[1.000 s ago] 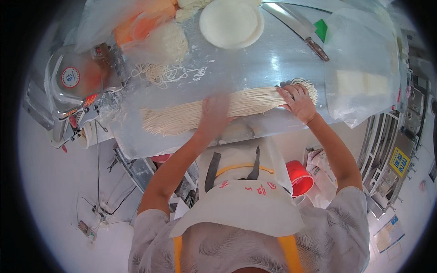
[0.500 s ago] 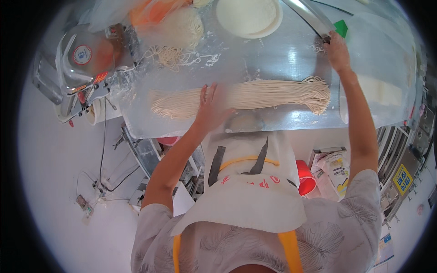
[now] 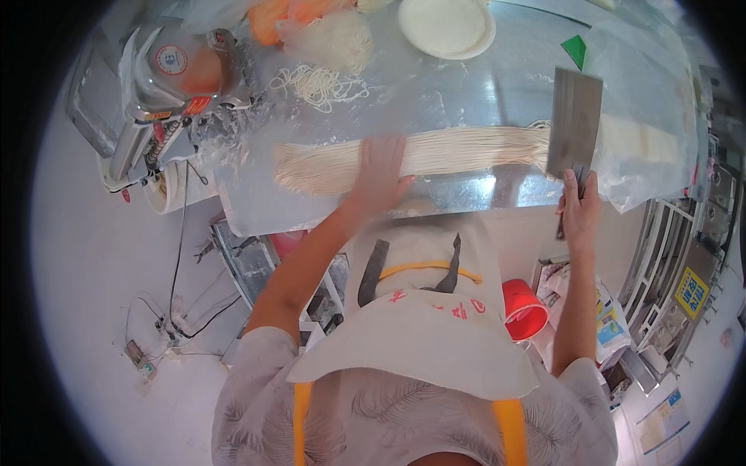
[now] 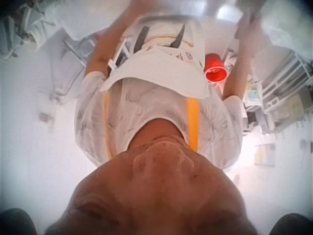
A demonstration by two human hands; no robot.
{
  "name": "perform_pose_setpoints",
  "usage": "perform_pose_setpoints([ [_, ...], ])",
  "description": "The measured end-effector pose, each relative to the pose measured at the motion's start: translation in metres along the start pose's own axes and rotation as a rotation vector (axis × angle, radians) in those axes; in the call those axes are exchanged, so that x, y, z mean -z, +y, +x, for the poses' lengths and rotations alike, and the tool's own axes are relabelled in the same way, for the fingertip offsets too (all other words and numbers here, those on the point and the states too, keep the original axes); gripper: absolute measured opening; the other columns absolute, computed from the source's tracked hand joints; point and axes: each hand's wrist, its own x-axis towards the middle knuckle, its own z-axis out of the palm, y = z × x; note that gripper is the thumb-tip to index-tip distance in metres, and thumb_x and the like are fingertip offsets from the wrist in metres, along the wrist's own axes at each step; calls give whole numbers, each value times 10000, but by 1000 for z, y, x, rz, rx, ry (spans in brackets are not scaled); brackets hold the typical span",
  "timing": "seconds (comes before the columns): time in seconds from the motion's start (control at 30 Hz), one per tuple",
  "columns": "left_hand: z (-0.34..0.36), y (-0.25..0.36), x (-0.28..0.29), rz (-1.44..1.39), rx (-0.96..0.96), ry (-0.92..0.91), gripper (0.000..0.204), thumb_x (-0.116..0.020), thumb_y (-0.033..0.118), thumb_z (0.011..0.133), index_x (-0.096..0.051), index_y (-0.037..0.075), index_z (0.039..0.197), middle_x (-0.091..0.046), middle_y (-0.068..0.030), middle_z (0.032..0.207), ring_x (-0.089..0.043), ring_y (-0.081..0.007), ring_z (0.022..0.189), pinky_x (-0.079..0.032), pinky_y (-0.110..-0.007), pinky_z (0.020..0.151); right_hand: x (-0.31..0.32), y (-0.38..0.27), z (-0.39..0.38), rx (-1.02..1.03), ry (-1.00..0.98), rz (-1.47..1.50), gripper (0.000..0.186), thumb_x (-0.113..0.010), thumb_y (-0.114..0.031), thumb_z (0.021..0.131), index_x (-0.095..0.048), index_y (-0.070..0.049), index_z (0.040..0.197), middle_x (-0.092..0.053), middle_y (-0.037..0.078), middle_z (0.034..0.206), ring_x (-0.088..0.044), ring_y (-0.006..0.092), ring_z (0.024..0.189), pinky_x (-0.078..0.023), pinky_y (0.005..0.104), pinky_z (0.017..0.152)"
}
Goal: The person operates a pasta machine to extrude dough into noodles, then gathers, cuts, and packages the noodles into plastic bags. The person handles dough sheets, noodles, a knife, and plastic bags during the process.
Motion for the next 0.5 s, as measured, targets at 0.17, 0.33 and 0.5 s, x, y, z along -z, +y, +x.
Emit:
perform_pose_setpoints([
  [0.17, -5, -9, -3, 31, -74, 10, 844, -682, 407, 951, -334, -60, 1562, -387, -233, 1574, -362, -407, 1461, -240, -632, 1217, -88, 0, -71, 72, -6, -178, 343, -611, -351, 1056, -489, -31, 1071, -671, 234, 735, -678, 448, 670, -521, 529, 602],
  [0.33, -9, -16, -6, 17, -110, 46, 828, -675, 419, 957, -344, -33, 1567, -399, -208, 1574, -368, -389, 1466, -246, -627, 1215, -152, -32, -118, 220, -70, -281, 337, -581, -312, 1058, -444, -5, 1084, -693, 264, 806, -689, 484, 784, -524, 559, 654],
  [0.5, -13, -17, -10, 49, -102, 56, 835, -676, 433, 953, -344, -17, 1572, -402, -190, 1579, -366, -370, 1476, -238, -623, 1221, -178, -46, -130, 168, -89, -469, 274, -540, -256, 1069, -426, -7, 1080, -710, 248, 842, -698, 469, 798, -540, 561, 694],
])
